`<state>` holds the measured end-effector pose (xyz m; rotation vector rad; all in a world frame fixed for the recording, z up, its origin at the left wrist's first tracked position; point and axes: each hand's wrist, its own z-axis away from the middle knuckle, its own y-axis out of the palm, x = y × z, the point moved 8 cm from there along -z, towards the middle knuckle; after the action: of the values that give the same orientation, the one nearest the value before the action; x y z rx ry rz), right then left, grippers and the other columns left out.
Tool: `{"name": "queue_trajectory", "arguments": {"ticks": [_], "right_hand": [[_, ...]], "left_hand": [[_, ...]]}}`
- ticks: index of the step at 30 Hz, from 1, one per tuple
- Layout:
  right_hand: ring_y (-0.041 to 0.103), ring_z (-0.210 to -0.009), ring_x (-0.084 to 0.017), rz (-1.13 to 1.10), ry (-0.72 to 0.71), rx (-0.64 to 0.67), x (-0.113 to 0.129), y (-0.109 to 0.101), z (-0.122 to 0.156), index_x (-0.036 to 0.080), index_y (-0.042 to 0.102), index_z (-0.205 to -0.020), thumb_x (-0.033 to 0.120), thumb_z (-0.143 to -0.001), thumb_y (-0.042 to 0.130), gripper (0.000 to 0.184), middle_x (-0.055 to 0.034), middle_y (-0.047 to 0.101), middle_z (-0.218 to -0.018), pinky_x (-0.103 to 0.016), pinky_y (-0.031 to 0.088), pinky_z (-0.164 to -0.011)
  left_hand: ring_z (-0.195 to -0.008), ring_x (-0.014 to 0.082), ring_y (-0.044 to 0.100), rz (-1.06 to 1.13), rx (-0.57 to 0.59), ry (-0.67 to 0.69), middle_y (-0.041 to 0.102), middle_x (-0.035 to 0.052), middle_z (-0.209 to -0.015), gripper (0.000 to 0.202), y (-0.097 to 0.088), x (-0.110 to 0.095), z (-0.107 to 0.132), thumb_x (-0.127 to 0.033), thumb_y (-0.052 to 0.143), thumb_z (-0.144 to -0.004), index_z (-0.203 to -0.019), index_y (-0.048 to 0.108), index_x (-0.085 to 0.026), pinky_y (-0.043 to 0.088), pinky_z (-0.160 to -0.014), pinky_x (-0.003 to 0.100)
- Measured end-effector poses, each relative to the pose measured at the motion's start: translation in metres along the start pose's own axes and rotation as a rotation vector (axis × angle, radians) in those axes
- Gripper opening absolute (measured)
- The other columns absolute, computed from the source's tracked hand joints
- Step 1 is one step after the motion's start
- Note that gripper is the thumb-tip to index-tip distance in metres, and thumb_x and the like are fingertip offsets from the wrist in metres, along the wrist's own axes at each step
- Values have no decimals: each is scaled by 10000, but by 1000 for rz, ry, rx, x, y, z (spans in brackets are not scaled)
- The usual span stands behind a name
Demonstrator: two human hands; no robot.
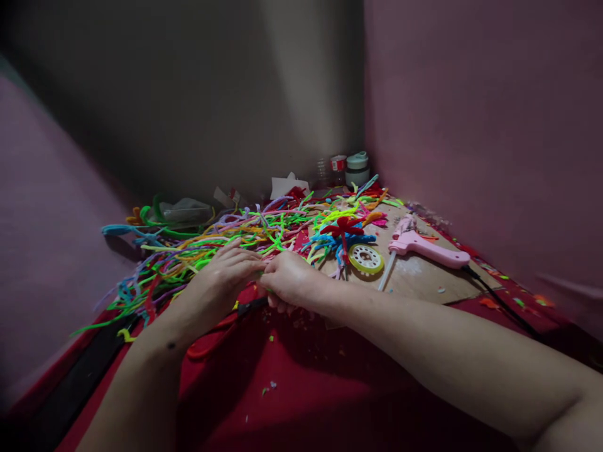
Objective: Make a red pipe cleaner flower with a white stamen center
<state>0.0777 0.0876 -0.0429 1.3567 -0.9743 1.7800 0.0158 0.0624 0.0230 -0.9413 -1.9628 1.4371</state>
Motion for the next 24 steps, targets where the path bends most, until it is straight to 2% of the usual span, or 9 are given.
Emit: {"name": "queue_trajectory", "arguments": {"ticks": [5, 9, 12, 14, 16, 21, 24], "right_hand": [[426, -264, -63, 17, -18, 106, -5, 1, -5, 154, 546, -552, 121, -714, 493, 173, 66, 488, -367, -160, 336, -287], [417, -264, -60, 9, -55, 128, -3, -1, -7, 153, 542, -562, 179, -753, 526, 194, 71, 483, -369, -159, 308, -274], [405, -266, -54, 21, -82, 136, 3, -2, -4, 153, 499, -505, 169, -775, 524, 272, 70, 461, -352, -155, 302, -277], [420, -278, -52, 8, -85, 146, 6, -2, -2, 152, 474, -485, 157, -794, 513, 312, 66, 461, -357, -153, 334, -300], [443, -289, -54, -36, -86, 156, 8, -3, -1, 147, 484, -503, 212, -836, 501, 339, 52, 491, -380, -156, 376, -325], [502, -320, -97, -405, -39, 64, 5, -15, -6, 147, 530, -633, 502, -891, 380, 464, -5, 565, -441, -198, 401, -320], [526, -359, -111, -576, -42, 10, 2, -20, -9, 159, 525, -655, 540, -846, 445, 434, -10, 586, -470, -219, 427, -352]], "left_hand": [[-857, 192, 541, -10, 193, -63, 641, 47, -850, 198, 9, -2, 1, -69, 469, -811, -832, 631, -181, 341, -929, 418], [-780, 181, 503, -6, 216, -87, 611, 50, -805, 208, 10, -1, 2, -140, 426, -869, -784, 613, -172, 370, -796, 356], [-733, 162, 478, -1, 187, -60, 595, 32, -769, 221, 10, -1, 2, -181, 406, -893, -779, 595, -175, 355, -737, 318], [-705, 153, 467, -4, 147, -49, 579, 22, -726, 229, 8, -1, 2, -171, 402, -891, -743, 577, -169, 349, -707, 300], [-671, 145, 459, -3, 84, -67, 553, 13, -667, 252, 2, 1, 0, -160, 404, -882, -679, 554, -165, 350, -680, 286], [-606, 125, 459, 76, -74, -244, 522, -6, -581, 267, -15, 16, 1, -179, 445, -823, -566, 516, -171, 350, -598, 244], [-591, 123, 499, 221, -108, -411, 574, -10, -596, 190, -16, 30, 6, -221, 476, -779, -617, 564, -178, 365, -575, 233]]}}
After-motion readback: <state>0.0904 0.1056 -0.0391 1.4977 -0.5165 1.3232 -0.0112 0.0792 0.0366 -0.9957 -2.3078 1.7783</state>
